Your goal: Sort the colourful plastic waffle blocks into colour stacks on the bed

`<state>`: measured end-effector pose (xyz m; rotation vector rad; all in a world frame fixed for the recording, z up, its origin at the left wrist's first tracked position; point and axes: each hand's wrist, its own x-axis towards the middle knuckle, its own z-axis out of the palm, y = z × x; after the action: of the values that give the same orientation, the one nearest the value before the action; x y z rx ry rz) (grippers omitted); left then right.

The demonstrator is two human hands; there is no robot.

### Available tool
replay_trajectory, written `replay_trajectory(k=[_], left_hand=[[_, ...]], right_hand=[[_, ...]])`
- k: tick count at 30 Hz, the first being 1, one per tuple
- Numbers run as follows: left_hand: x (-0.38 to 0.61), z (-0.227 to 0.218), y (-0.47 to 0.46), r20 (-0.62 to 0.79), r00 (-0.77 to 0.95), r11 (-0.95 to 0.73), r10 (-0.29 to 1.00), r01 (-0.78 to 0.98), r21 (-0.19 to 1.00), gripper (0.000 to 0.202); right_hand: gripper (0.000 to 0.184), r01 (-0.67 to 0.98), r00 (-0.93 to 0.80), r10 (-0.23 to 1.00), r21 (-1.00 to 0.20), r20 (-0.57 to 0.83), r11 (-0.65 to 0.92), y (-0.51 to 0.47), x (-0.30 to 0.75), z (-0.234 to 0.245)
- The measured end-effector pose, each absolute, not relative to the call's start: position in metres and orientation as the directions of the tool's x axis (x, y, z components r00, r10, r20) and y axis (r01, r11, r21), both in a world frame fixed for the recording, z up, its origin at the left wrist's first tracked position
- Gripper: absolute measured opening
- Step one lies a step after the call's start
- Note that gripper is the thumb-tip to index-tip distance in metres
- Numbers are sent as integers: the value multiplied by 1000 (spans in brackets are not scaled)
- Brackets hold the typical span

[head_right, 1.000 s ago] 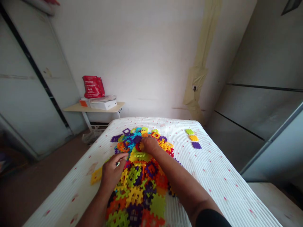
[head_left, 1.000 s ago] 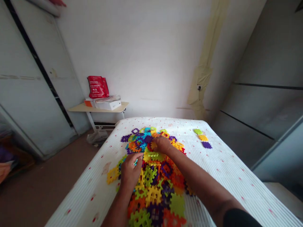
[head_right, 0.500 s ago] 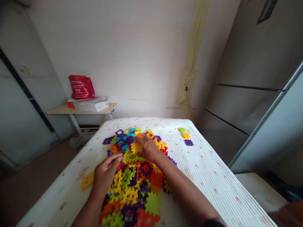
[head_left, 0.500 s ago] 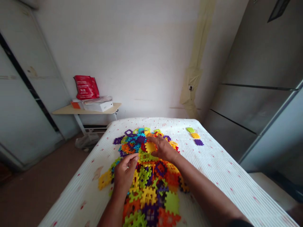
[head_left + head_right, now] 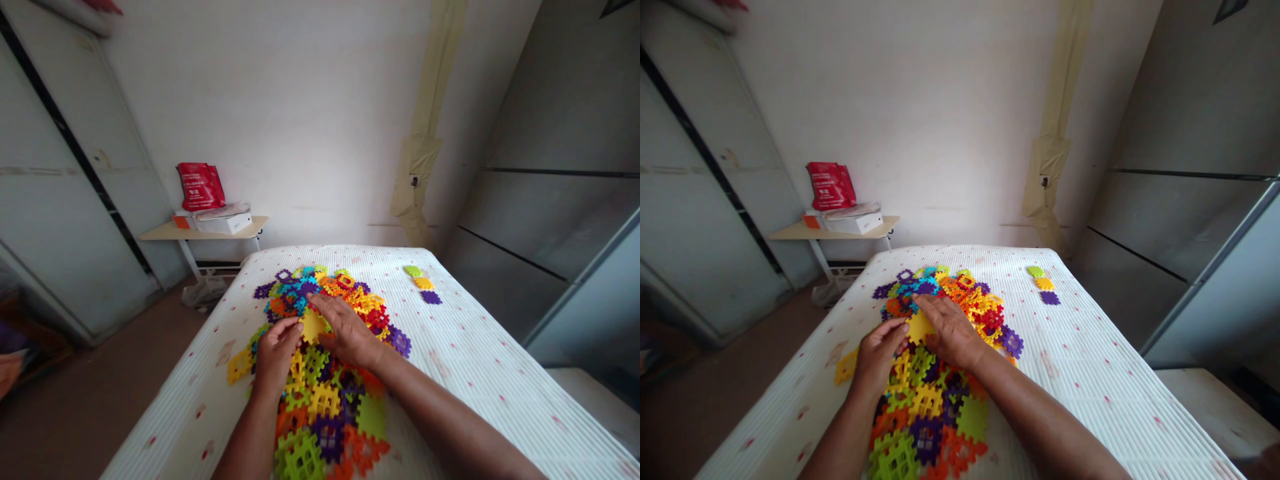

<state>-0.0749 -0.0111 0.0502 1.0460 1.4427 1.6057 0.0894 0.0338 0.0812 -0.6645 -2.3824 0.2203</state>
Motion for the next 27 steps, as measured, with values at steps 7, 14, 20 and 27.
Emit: replay_trajectory(k=[7,14,20,27], left_hand=[[-74,50,-11,104,-435,-157,894,-87,984,31],[-76,49,-11,151,-417,-176,896,-23,984,36],[-78,46,-9,157,-453,-128,878,94,987,42],[-83,42,-7,130,-490,-92,862,102,991,43]], right_hand=[[49,553,-503,650,-366,570,749,21,76,75],[47,636,-541,632,-221,556,739,21,73,72],[46,807,-299,768,-279,566,520,75,122,83],[45,926,332,904,-274,269,-259,154,252,81]])
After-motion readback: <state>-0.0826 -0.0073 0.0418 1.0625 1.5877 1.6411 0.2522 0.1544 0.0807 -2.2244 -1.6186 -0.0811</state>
